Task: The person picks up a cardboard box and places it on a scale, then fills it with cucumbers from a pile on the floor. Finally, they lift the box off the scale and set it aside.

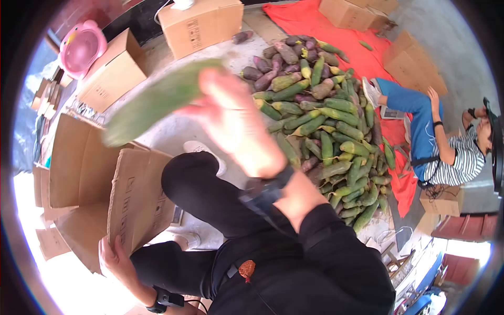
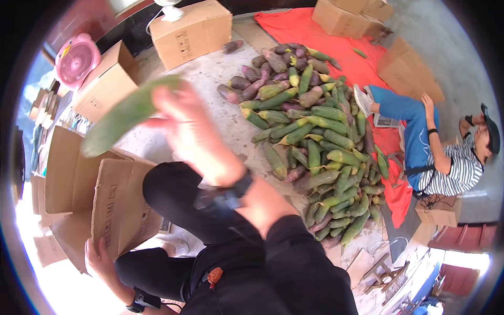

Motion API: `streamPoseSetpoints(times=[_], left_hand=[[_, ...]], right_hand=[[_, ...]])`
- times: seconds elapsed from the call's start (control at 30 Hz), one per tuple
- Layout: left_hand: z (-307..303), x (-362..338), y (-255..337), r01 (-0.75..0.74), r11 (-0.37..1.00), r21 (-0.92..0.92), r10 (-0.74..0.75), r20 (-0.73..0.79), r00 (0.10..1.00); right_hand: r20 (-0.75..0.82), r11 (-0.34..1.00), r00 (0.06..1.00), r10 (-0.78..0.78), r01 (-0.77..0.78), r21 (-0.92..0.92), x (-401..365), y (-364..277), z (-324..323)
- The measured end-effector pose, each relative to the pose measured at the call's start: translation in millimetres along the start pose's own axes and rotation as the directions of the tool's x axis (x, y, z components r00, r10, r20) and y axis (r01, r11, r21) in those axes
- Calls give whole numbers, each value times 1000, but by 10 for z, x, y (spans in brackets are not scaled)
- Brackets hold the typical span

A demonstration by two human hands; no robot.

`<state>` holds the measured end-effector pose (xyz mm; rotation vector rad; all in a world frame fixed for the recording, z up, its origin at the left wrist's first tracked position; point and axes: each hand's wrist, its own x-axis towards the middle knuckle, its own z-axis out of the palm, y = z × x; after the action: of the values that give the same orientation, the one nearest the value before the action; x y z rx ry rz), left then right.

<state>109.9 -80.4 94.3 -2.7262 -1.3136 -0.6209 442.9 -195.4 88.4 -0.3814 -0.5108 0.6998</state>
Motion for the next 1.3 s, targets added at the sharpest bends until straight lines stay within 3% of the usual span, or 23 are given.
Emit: streamPoseSetpoints(times=[0.1, 0.17, 0.23, 0.33, 0.37, 0.43, 0.53, 0.57, 0.6, 0.67, 0.8, 0.87, 0.9, 0.97, 1.1, 1.17, 1.3], left_hand=[[49, 14, -92, -35, 999, -22, 35, -16, 999], [35, 1, -140, -51, 998, -40, 51, -8, 999], [57, -3, -152, -49, 999, 13, 49, -29, 998], [45, 12, -147, -16, 999, 48, 17, -36, 999], [38, 11, -137, 2, 1000, 26, -2, -31, 1000], [16, 38, -97, 36, 999, 24, -36, 9, 999], [41, 26, -105, 52, 997, -50, -51, 24, 998], [59, 21, -110, 43, 993, -111, -43, -3, 999], [66, 24, -103, 43, 994, -105, -42, 8, 999], [61, 14, -96, 78, 984, -158, -76, 19, 997], [76, 12, -114, 83, 983, -165, -79, 29, 996], [78, -4, -129, 139, 974, -181, -134, 39, 990], [72, -10, -142, 140, 976, -168, -134, 43, 990], [85, -5, -151, 157, 978, -140, -156, 20, 988], [85, -2, -140, 211, 969, -131, -211, 16, 977], [65, -8, -179, 269, 955, -123, -264, 54, 963], [62, -13, -122, 317, 945, -78, -315, 28, 949]], right_hand=[[21, 1000, 1000, -7, 7, -4, 256, 321, 758], [152, 965, 987, -49, 87, -249, 336, 617, 962], [236, 896, 972, 13, 93, -434, 312, 824, 973], [272, 834, 960, -70, 206, -511, 258, 865, 612], [245, 741, 966, -81, 223, -633, 247, 842, 372], [136, 657, 990, 35, 80, -749, 124, 578, -213], [-114, 235, 974, 197, -160, -959, -217, 203, -1244], [-269, 153, 933, 240, -310, -938, -391, 134, -1594], [-348, 13, 908, 235, -361, -933, -595, 81, -2000], [-404, -241, 880, 249, -348, -906, -1120, -2, -2716], [-683, -441, 652, 329, -533, -722, -2127, 26, -3392], [-749, -617, 548, 372, -457, -640, -2432, 130, -3526], [-748, -612, 542, 383, -458, -645, -2566, 189, -3549], [-739, -711, 478, 474, -287, -642, -2726, 292, -3566], [-745, -684, 445, 496, -329, -651, -2894, 494, -3637], [-789, -773, 341, 511, -219, -595, -2906, 539, -3604], [-779, -774, 301, 550, -165, -611, -2913, 546, -3556]])
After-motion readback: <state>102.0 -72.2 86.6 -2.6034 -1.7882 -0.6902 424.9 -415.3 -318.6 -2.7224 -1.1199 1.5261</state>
